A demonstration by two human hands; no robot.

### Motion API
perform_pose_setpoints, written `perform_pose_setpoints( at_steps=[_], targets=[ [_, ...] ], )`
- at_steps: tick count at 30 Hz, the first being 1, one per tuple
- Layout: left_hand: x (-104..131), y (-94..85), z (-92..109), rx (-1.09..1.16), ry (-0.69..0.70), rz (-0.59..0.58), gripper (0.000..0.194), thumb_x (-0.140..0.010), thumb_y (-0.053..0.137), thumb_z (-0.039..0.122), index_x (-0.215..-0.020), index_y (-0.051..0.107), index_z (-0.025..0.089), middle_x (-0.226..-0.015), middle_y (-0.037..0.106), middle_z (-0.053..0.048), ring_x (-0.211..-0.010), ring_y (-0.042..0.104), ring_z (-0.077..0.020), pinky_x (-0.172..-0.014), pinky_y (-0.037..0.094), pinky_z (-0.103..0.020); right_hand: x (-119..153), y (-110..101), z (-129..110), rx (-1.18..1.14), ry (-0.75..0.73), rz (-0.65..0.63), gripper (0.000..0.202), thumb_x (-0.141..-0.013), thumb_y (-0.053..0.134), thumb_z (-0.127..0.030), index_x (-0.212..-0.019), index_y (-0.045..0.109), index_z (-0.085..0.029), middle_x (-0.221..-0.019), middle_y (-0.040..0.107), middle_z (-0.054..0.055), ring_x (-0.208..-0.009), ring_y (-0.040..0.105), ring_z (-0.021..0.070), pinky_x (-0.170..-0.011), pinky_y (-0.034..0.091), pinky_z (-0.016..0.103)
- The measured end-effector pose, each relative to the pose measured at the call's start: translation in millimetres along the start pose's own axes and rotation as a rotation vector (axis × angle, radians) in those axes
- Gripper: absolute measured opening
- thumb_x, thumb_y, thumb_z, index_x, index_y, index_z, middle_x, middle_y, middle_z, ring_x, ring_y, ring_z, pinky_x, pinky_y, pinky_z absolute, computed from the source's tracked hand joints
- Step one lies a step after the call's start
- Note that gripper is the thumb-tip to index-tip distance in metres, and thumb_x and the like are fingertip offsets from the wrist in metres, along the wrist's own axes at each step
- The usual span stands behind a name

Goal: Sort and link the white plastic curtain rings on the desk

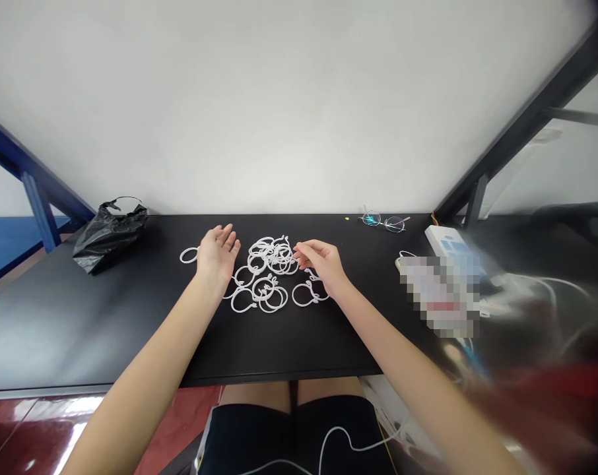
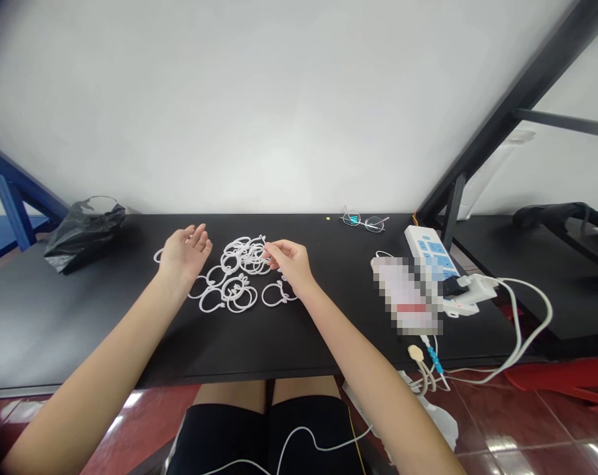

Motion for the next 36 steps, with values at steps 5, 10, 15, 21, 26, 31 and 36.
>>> perform_pose_setpoints(
  at_steps=[5,10,15,21,26,31,36],
  targets=[
    [3,12.9,-14,-0.242,-0.069,-0.328,0.043,-0.054,0.047,-0.005,-0.088,0.062,0.017,-0.091,0.066,-0.003,-0.073,0.059,-0.0097,-0.074,0.049,-0.023,1,1,-1,-0.003,-0.004,-0.011,0.027,-0.07,0.075,-0.044,-0.07,0.072,-0.018,-0.07,0.069,0.004,-0.057,0.056,0.0101,-0.055,0.048,0.024],
    [8,19.9,-17,-0.452,0.138,-0.544,0.042,-0.052,0.049,-0.007,-0.083,0.065,0.015,-0.084,0.068,-0.004,-0.077,0.059,-0.0122,-0.066,0.044,-0.02,1,1,0,-0.001,-0.005,-0.008,0.027,-0.07,0.075,-0.045,-0.07,0.072,-0.018,-0.07,0.069,0.004,-0.057,0.056,0.0102,-0.055,0.048,0.024],
    [5,18.5,-13,-0.65,0.411,-0.554,0.039,-0.054,0.051,-0.008,-0.079,0.067,0.018,-0.083,0.066,-0.003,-0.083,0.057,-0.015,-0.081,0.045,-0.025,0,2,1,0.004,-0.01,-0.014,0.028,-0.07,0.075,-0.045,-0.07,0.072,-0.018,-0.069,0.069,0.004,-0.057,0.056,0.0107,-0.054,0.048,0.024],
    [6,17.1,-24,-0.909,0.476,-0.647,0.033,-0.052,0.055,-0.002,-0.07,0.068,0.023,-0.083,0.063,-0.002,-0.092,0.054,-0.0222,-0.093,0.043,-0.034,1,3,1,0.026,-0.013,-0.018,0.028,-0.07,0.074,-0.046,-0.07,0.072,-0.018,-0.069,0.069,0.003,-0.057,0.057,0.0108,-0.055,0.048,0.024],
    [7,16.7,-27,-0.978,0.53,-0.667,0.031,-0.053,0.056,0.0,-0.071,0.067,0.023,-0.079,0.063,-0.001,-0.085,0.054,-0.0211,-0.085,0.044,-0.031,0,4,1,0.03,-0.024,-0.021,0.029,-0.07,0.074,-0.047,-0.07,0.072,-0.018,-0.069,0.069,0.003,-0.057,0.057,0.0109,-0.055,0.049,0.024],
    [9,18.5,-27,-1.056,0.591,-0.701,0.032,-0.054,0.056,0.0,-0.072,0.067,0.023,-0.078,0.065,-0.001,-0.081,0.055,-0.0208,-0.085,0.044,-0.031,0,4,2,0.036,-0.028,-0.027,0.028,-0.071,0.073,-0.046,-0.071,0.072,-0.018,-0.069,0.069,0.004,-0.058,0.057,0.011,-0.054,0.049,0.024],
    [12,18.5,-26,-0.968,0.519,-0.682,0.027,-0.052,0.06,0.004,-0.068,0.066,0.024,-0.078,0.066,-0.002,-0.083,0.054,-0.0231,-0.089,0.044,-0.033,0,4,2,0.046,-0.044,-0.03,0.027,-0.071,0.073,-0.045,-0.069,0.071,-0.018,-0.068,0.069,0.003,-0.057,0.057,0.0113,-0.054,0.049,0.024]
  ],
)
Point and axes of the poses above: each hand's wrist, its own x-axis away from the middle knuckle, its own y-axis out of the palm, z = x × y, the point moved 4 cm from there along -x, towards the middle knuckle
